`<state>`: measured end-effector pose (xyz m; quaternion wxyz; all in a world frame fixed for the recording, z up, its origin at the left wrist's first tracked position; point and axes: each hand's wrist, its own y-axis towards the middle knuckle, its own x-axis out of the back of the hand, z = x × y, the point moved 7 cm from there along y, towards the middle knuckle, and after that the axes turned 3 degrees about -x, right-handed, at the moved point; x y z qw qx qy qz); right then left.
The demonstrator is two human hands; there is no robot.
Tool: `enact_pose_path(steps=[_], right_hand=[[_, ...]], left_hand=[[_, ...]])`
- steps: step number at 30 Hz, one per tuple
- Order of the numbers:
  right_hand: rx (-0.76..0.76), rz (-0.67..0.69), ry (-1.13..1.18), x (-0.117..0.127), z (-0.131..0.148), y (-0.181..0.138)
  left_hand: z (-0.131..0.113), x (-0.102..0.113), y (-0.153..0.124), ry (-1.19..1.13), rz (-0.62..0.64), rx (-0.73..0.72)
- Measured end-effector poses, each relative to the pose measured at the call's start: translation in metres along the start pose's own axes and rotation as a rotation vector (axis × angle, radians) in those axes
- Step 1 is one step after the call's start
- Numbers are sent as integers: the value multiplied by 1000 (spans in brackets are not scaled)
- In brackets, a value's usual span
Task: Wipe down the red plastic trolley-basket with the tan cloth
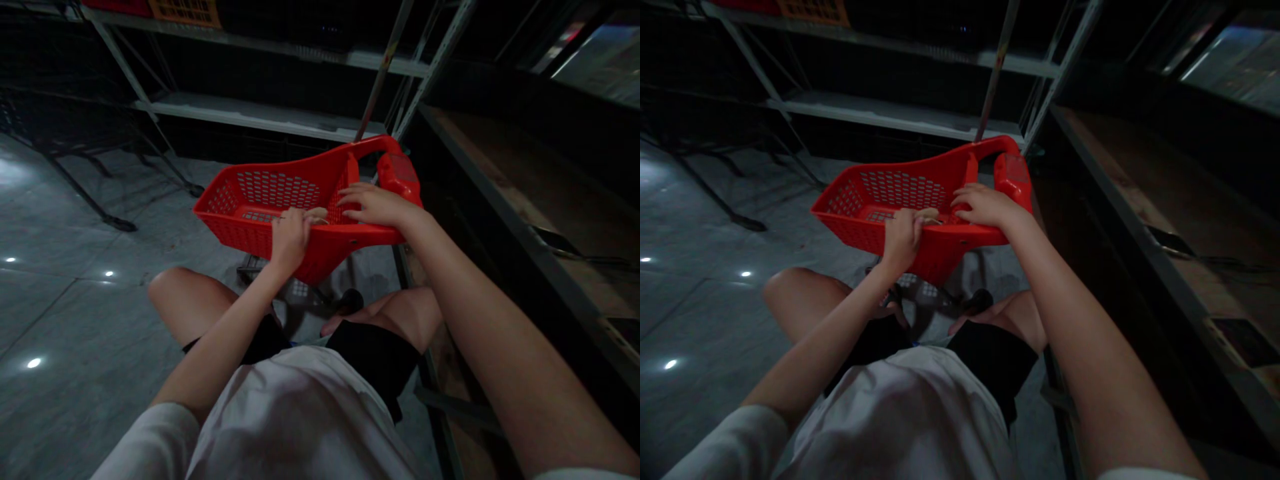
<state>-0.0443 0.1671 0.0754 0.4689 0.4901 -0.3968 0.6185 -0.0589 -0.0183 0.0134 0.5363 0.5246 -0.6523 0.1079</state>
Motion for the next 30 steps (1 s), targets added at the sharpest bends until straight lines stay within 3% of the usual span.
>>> enact_pose_path(steps=[4,6,8,10,13,18,20,22,27,30], right_hand=[[31,92,21,-17,-16,9],[58,118,23,-20,-20,10],[44,108,18,-18,-22,10],[12,77,15,-14,-22,10],[-21,51,1,-10,-18,8],[-19,44,-4,-11,-15,13],[-19,46,-18,-13,-16,15],[-25,44,-36,-13,-16,17],[-40,36,-7,-10,-18,12],[-62,52,41,-6,-20,5]], left_hand=[[-77,11,-5,-276,-111,-179],[-98,18,-13,-396,-157,-247],[-102,19,-21,-468,-166,-283],[-90,14,-28,-480,-171,-281],[-52,3,-26,-421,-197,-213],[37,-11,3,-347,-260,179],[47,-15,9,-353,-261,275],[28,-19,11,-386,-250,235],[-58,-17,-7,-461,-280,40],[-67,-20,-8,-377,-243,-62]])
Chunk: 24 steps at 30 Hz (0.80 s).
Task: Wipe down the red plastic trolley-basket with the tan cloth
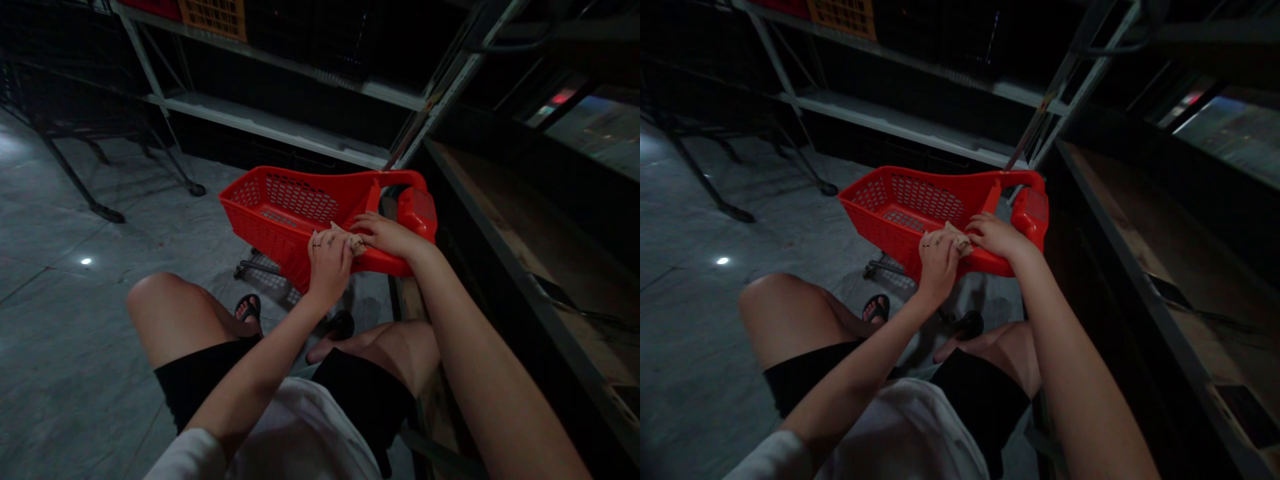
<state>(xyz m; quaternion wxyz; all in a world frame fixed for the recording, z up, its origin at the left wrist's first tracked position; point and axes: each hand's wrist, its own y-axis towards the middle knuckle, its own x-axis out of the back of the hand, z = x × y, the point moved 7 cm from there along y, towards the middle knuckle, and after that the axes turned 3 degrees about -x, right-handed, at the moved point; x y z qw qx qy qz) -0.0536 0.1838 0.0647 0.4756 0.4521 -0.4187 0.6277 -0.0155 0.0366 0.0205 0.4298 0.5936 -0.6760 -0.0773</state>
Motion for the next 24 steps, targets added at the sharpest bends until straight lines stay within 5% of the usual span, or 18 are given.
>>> enact_pose_path(steps=[4,8,13,19,24], right_hand=[[-47,57,69,5,-12,-10],[-94,65,151,13,-41,-10],[-130,50,63,22,-60,0],[-366,78,-310,7,-23,22],[-178,199,-350,-24,7,38]], left_hand=[[60,7,9,194,132,-107],[154,38,28,361,224,-82],[224,78,54,415,403,-172],[227,88,52,582,410,-112],[196,76,38,668,437,-120]])
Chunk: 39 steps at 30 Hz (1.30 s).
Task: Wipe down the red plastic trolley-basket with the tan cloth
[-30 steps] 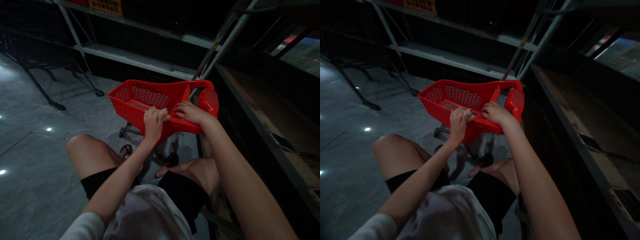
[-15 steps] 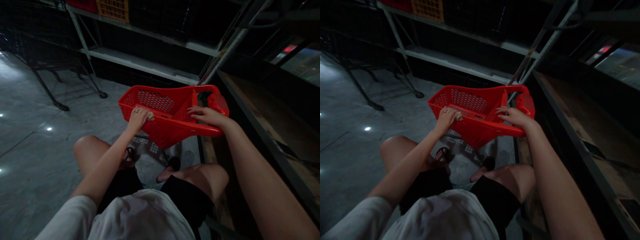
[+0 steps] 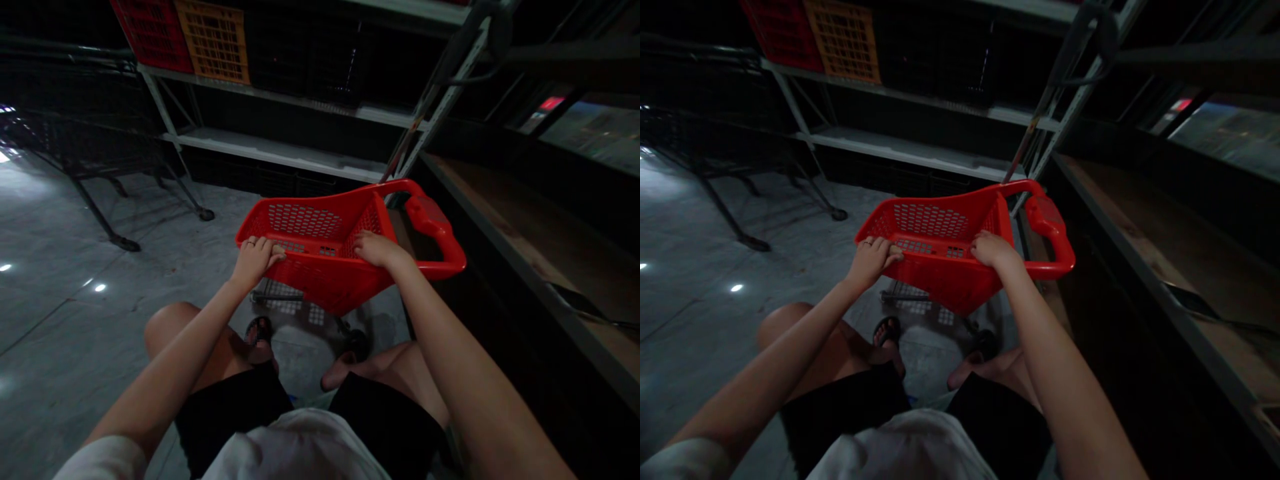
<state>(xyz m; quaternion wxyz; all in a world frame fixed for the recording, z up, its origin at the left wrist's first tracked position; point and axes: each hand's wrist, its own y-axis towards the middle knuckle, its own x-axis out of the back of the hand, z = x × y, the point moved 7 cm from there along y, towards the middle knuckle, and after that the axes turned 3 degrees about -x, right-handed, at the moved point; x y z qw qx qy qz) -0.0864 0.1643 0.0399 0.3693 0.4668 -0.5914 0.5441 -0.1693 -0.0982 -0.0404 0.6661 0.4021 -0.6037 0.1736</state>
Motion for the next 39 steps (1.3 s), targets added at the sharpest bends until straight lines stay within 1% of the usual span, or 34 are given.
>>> enact_pose_path(steps=[1,3,6,8,10,11,12,13,14,15,17,19,21,25,27,28,30,31,33,34,35,37,39], right_hand=[[2,9,6,-3,-2,0],[-65,10,33,-5,-14,-1],[-147,32,79,-8,-32,-5],[-155,32,95,-8,-38,-7],[-165,34,100,-7,-43,-9],[-173,35,99,-7,-45,-11],[-180,32,96,-6,-47,-13],[-189,23,90,-5,-49,-15],[-193,3,82,-3,-50,-18],[-198,-27,73,-1,-50,-20],[-214,-96,50,5,-50,-25],[-230,-150,36,9,-50,-28],[-234,-164,38,10,-49,-29],[-228,-149,74,10,-47,-26],[-227,-151,86,10,-44,-23],[-222,-152,88,11,-43,-22],[-204,-139,97,10,-39,-17],[-190,-123,107,9,-37,-14],[-151,-74,142,5,-34,-8],[-127,-45,163,3,-32,-5],[-104,-19,183,1,-30,-2],[-56,28,224,-4,-26,0],[-8,72,274,-9,-21,0]], left_hand=[[-11,1,2,13,9,-25],[-44,2,9,25,20,-115],[-116,9,27,-21,3,-279],[-167,16,42,-76,-30,-322],[-210,23,53,-128,-68,-350],[-225,25,57,-148,-81,-360],[-235,26,59,-163,-87,-369],[-239,25,61,-172,-86,-372],[-237,23,60,-176,-78,-366],[-229,19,59,-173,-65,-352],[-198,8,52,-158,-27,-299],[-153,-1,41,-136,19,-237],[-100,-5,28,-114,55,-190],[7,6,5,-93,71,-100],[44,9,-1,-112,85,-88],[57,9,-3,-131,88,-81],[70,5,-5,-189,71,-57],[72,2,-7,-240,31,-26],[67,-5,-13,-354,-97,72],[62,-8,-17,-410,-185,158],[55,-13,-22,-448,-268,246],[38,-24,-32,-499,-434,478],[10,-35,-33,-508,-528,621]])
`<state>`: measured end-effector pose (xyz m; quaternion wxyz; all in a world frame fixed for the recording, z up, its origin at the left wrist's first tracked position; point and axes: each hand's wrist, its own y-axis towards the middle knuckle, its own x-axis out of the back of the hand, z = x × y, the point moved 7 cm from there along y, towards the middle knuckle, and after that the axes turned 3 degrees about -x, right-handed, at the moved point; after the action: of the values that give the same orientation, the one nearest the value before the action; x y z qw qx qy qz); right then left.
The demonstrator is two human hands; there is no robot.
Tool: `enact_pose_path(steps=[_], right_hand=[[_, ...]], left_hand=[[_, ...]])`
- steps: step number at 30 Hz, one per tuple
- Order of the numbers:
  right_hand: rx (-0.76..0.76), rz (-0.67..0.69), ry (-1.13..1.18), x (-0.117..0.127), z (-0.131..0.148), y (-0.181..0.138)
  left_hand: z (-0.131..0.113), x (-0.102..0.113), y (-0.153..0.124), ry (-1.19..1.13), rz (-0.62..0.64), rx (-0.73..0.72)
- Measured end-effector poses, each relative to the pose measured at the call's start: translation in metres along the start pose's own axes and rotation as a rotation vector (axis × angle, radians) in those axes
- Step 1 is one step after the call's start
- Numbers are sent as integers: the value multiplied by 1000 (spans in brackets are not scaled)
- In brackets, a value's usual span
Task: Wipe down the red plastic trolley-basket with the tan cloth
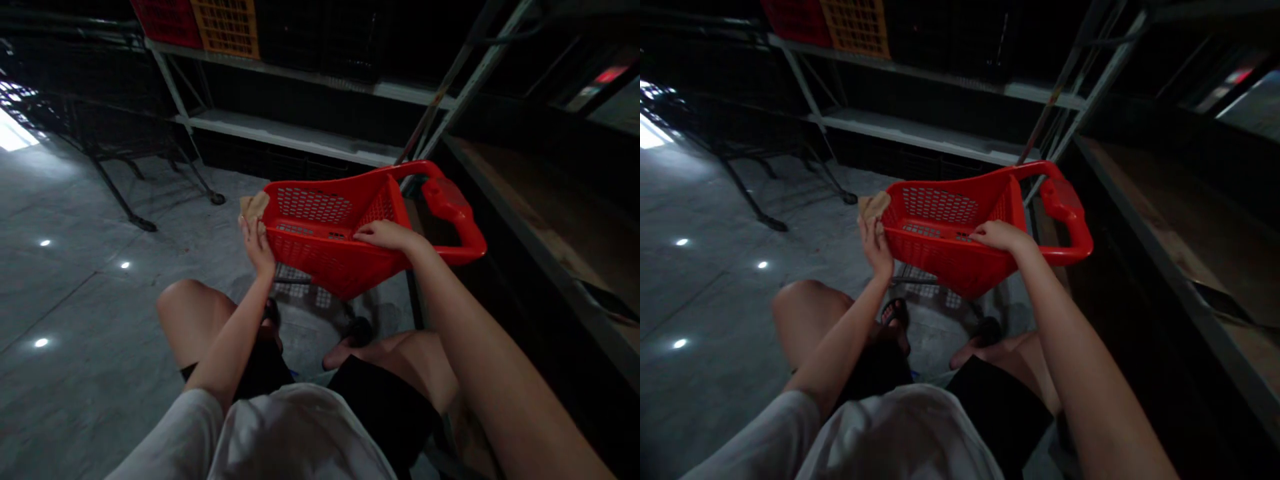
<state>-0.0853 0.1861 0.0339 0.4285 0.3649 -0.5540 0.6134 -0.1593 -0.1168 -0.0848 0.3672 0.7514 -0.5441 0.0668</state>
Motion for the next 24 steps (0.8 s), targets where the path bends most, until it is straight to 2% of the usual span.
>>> enact_pose_path(steps=[2,5,7,10,13,15,17,18,22,24], right_hand=[[42,48,61,-7,6,-1],[59,85,126,-13,15,0],[49,86,125,-14,23,2],[17,71,76,-12,35,8],[-2,61,28,-8,47,15],[-21,37,9,-6,51,18],[-36,9,3,-3,54,19],[-41,2,1,-3,55,19],[-69,15,-12,-4,59,13],[-78,22,-25,-3,61,11]], left_hand=[[-15,-16,-19,-106,-141,163],[-47,-47,-43,-318,-190,302],[-73,-67,-64,-432,-120,319],[-116,-89,-116,-534,40,266],[-158,-100,-175,-646,232,151],[-175,-104,-197,-690,343,84],[-170,-105,-191,-668,349,93],[-158,-104,-178,-641,295,145],[-70,-96,-89,-578,-90,475],[-33,-93,-38,-623,-174,521]])
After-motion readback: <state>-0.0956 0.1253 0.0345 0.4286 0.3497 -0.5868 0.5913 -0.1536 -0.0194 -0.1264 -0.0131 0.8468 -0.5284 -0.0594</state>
